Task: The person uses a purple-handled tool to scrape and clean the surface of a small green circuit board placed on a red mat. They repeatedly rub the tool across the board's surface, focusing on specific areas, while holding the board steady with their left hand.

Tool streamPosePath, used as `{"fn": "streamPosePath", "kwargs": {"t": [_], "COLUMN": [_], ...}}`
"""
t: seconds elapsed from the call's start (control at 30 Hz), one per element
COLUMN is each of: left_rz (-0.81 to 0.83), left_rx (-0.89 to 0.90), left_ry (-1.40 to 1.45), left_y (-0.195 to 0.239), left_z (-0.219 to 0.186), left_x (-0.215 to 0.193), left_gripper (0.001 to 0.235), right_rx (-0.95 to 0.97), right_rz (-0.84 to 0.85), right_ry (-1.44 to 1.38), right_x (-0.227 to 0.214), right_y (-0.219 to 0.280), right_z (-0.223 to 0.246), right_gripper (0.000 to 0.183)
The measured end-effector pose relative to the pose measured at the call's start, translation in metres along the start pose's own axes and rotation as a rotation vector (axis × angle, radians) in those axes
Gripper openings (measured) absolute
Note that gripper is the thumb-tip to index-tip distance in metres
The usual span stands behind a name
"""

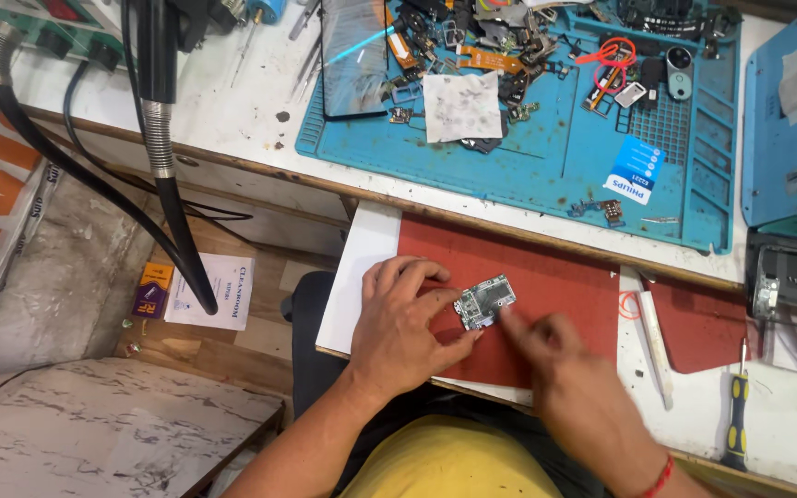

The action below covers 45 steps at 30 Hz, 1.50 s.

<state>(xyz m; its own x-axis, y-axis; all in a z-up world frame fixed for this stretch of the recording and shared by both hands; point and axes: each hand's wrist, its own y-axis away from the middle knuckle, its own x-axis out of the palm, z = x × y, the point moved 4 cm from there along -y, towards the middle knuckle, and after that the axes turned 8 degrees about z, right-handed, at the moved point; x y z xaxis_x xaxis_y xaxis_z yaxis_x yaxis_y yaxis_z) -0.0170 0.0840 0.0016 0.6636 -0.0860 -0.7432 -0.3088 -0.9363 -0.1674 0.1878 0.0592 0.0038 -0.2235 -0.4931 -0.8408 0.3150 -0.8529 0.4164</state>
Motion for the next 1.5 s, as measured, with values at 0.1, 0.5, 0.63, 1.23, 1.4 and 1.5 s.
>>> {"fn": "streamPosePath", "kwargs": {"t": [0.1, 0.5, 0.63, 1.23, 1.4, 1.5], "left_rz": [0.003, 0.01, 0.002, -0.008, 0.002, -0.025], "left_rx": [0.011, 0.015, 0.018, 0.027, 0.032, 0.051], "left_ry": [-0.008, -0.022, -0.023, -0.023, -0.035, -0.036], "left_y": [-0.001, 0.001, 0.002, 0.001, 0.002, 0.003], "left_z": [0.001, 0.003, 0.003, 0.001, 0.002, 0.0], "left_x": [0.001, 0.005, 0.004, 0.003, 0.003, 0.003], "left_gripper": [0.044, 0.044, 0.044, 0.043, 0.043, 0.043], "right_rx": [-0.079, 0.006, -0.005, -0.046, -0.009, -0.029], "right_rz": [-0.192, -0.139, -0.138, -0.171, -0.191, -0.054], "right_ry": [-0.085, -0.051, 0.012, 0.036, -0.005, 0.023], "right_x": [-0.011, -0.016, -0.014, -0.01, -0.011, -0.005], "right_y": [-0.002, -0.006, -0.01, -0.005, -0.003, 0.002], "right_z": [0.0, 0.006, 0.005, 0.001, -0.001, 0.002], "right_gripper": [0.062, 0.064, 0.071, 0.064, 0.061, 0.073]}}
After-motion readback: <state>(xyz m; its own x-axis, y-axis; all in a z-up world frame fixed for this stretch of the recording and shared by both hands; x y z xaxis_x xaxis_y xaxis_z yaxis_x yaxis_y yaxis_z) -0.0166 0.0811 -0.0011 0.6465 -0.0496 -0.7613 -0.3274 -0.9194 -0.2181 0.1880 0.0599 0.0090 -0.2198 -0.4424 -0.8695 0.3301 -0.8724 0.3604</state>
